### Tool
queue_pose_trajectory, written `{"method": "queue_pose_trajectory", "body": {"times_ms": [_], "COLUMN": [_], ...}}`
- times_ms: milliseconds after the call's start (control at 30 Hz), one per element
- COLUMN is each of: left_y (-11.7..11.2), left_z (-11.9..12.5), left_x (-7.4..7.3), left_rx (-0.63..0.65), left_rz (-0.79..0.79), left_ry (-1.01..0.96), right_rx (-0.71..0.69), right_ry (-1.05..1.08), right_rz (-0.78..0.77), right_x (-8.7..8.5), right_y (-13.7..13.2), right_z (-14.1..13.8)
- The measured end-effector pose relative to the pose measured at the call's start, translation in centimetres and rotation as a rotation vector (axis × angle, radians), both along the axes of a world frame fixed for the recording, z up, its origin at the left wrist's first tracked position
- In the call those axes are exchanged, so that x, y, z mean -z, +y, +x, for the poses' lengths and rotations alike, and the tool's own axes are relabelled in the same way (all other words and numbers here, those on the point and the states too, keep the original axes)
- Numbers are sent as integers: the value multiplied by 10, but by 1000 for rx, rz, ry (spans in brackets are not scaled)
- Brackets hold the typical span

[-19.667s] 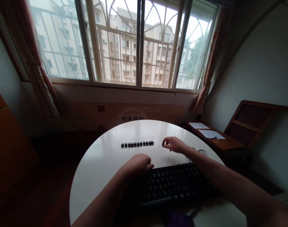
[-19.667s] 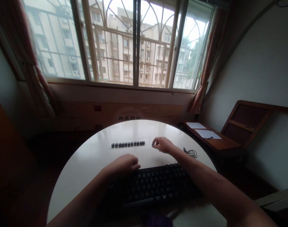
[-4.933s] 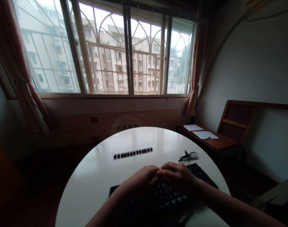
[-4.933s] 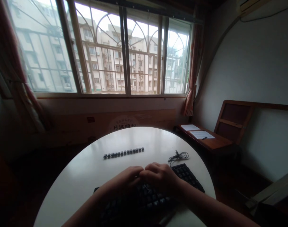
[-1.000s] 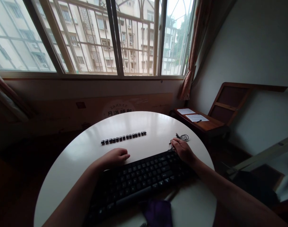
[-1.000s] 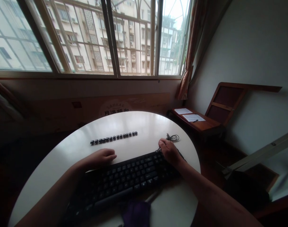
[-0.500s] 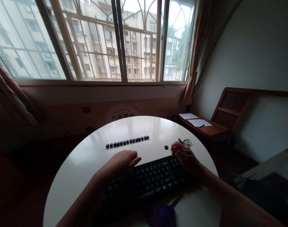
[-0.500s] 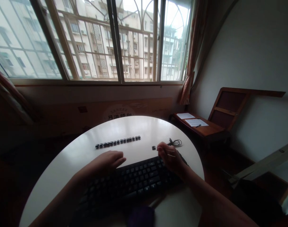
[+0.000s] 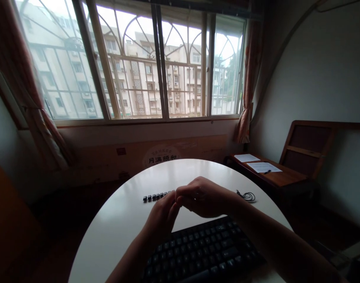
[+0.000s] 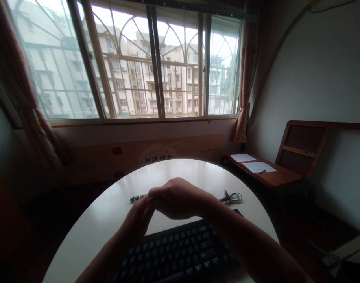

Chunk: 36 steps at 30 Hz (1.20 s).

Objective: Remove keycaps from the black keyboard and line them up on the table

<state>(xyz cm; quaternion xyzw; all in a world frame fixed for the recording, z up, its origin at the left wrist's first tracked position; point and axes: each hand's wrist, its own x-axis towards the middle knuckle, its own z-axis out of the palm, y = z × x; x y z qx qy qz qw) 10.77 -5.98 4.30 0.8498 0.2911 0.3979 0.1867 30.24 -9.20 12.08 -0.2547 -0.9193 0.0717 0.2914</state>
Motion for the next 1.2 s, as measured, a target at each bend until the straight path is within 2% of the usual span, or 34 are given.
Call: {"method": "queue_pose_trajectory", "body": {"times_ms": [100,233,467,600,767,933,1033,1200], "left_y": [2,9,9,11,20,21,20,23], "left_z": [-2,-1,4,6,10,12,14,15], "left_x": [6,13,16,21,28,27,26,31], "left_rx": [-12,-21,-13,59,98,120,142,149], "left_rz": [-13,-103,-366,-487,-563,-517,-465,-487], "left_ry": [-78,-96,-214,-229,-298,-318,-316,-345], "right_rx": [-3,4,196,233,131,13,-12,-61], "right_ry": [-18,-54,-28,-37,-139,-188,-185,-134], "right_rz": [27,-16,45,45,-72,-33,-19,-79], "right_x": [-8,-11,-18,-10,2,8,14,13], "right_y": [-5,-1,7,12,23,33,38,42], "right_z": [-1,4,19,19,17,18,16,18]}}
